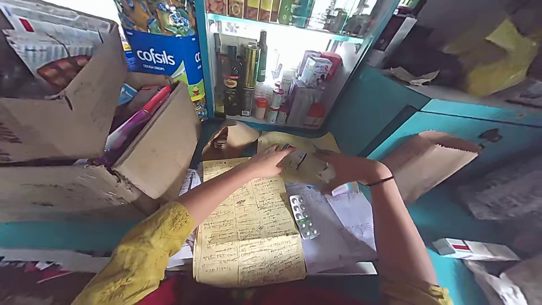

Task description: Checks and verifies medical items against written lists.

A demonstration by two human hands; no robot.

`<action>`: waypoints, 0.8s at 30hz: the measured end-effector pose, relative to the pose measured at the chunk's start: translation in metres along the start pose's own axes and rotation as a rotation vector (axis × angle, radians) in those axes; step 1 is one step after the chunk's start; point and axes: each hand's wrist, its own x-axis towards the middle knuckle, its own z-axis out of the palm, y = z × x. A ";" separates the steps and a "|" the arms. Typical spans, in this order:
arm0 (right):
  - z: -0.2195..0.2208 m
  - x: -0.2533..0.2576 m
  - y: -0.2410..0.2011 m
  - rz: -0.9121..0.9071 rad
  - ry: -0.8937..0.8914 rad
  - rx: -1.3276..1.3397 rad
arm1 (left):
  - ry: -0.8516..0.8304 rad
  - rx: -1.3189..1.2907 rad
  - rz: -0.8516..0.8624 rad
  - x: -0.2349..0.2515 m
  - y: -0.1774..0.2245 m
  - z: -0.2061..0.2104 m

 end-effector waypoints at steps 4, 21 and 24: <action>0.003 -0.016 0.002 0.053 0.032 0.008 | -0.011 -0.020 -0.022 0.012 0.002 0.003; 0.055 -0.078 -0.018 -0.123 0.800 0.047 | 0.182 -0.381 0.456 0.021 0.053 0.012; 0.059 -0.085 -0.030 -0.146 0.801 0.019 | 0.068 -0.288 0.487 0.013 0.060 0.003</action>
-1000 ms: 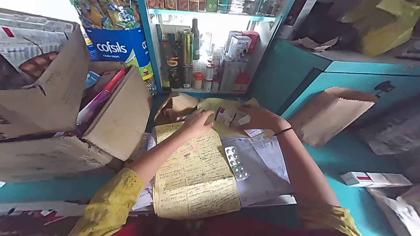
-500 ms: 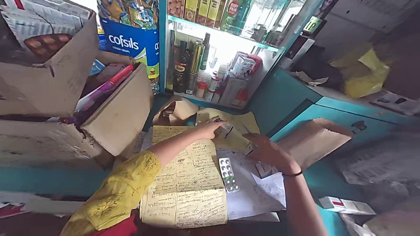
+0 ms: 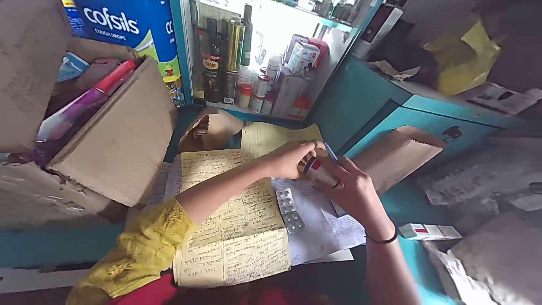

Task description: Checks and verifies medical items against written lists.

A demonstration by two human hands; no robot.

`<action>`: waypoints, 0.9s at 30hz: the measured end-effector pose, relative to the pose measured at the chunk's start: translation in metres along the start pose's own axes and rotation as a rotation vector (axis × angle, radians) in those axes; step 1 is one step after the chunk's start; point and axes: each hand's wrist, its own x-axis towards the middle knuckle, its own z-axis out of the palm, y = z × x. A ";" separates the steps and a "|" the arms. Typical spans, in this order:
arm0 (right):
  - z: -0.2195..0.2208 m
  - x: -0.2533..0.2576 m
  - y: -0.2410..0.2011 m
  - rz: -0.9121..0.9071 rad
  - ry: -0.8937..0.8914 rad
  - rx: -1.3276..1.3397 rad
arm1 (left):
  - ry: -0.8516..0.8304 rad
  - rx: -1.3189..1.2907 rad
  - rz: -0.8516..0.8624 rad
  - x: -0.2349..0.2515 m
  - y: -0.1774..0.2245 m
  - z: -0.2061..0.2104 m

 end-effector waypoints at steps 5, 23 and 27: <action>0.016 -0.021 -0.019 0.095 -0.083 -0.301 | -0.323 0.436 -0.487 -0.017 -0.013 -0.012; 0.061 -0.051 -0.070 0.162 0.042 -0.056 | -0.199 0.300 -0.864 -0.055 -0.047 -0.071; 0.054 -0.055 -0.068 0.153 0.180 -0.117 | -0.128 0.248 -0.945 -0.054 -0.049 -0.063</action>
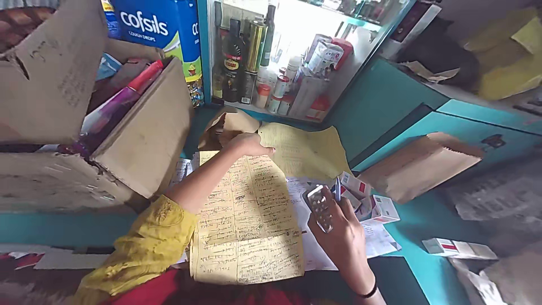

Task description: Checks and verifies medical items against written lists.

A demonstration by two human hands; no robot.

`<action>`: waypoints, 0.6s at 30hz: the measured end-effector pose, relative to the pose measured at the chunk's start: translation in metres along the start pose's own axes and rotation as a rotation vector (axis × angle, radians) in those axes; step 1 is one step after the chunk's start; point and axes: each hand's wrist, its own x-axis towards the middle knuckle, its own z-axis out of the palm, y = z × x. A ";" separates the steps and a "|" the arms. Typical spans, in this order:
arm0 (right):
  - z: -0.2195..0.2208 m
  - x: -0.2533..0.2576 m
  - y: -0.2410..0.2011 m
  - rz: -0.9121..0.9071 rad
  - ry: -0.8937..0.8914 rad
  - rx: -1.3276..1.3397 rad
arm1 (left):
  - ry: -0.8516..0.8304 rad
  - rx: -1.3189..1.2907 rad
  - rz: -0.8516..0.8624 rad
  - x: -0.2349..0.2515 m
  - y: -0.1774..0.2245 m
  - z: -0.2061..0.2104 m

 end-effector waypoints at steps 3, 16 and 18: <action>-0.005 -0.005 0.003 0.032 -0.038 0.025 | 0.047 -0.061 -0.053 0.003 0.003 0.007; 0.004 0.000 0.019 0.190 -0.236 0.011 | 0.092 -0.631 0.139 0.007 -0.013 -0.002; 0.005 -0.001 0.023 0.207 -0.250 -0.034 | 0.070 -0.657 0.194 -0.003 -0.008 -0.009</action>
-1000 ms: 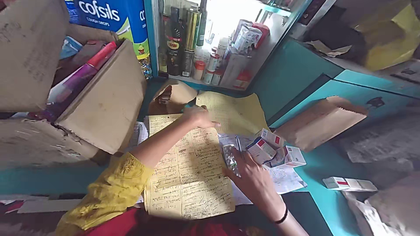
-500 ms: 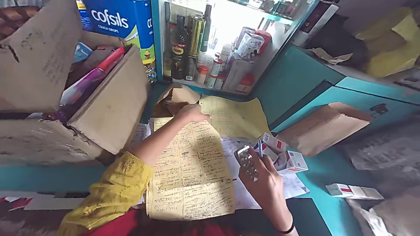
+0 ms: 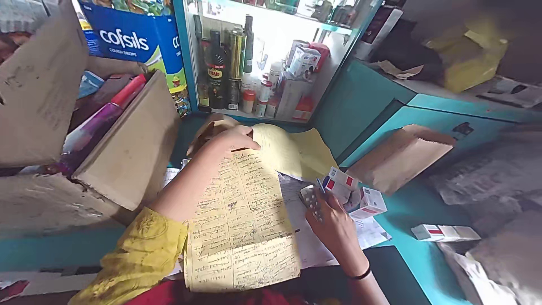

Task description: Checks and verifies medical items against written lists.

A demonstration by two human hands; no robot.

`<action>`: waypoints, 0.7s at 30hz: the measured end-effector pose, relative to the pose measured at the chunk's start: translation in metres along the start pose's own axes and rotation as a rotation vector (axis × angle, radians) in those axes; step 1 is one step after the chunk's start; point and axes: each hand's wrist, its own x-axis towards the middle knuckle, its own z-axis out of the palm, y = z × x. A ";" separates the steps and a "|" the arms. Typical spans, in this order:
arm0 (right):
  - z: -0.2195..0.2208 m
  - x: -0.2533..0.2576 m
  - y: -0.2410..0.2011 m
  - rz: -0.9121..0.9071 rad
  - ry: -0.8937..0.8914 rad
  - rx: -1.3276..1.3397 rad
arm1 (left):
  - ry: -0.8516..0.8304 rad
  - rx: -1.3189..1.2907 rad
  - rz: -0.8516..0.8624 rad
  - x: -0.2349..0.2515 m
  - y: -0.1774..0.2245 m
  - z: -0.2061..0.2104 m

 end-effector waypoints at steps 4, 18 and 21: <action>-0.006 0.005 0.001 0.067 -0.036 -0.088 | 0.011 -0.010 0.064 -0.022 0.019 -0.003; 0.000 0.030 -0.025 0.026 -0.004 1.214 | 0.329 -0.228 0.408 -0.099 -0.043 0.004; 0.003 0.021 -0.024 -0.352 0.108 1.296 | 0.327 -0.195 0.575 -0.098 -0.097 -0.002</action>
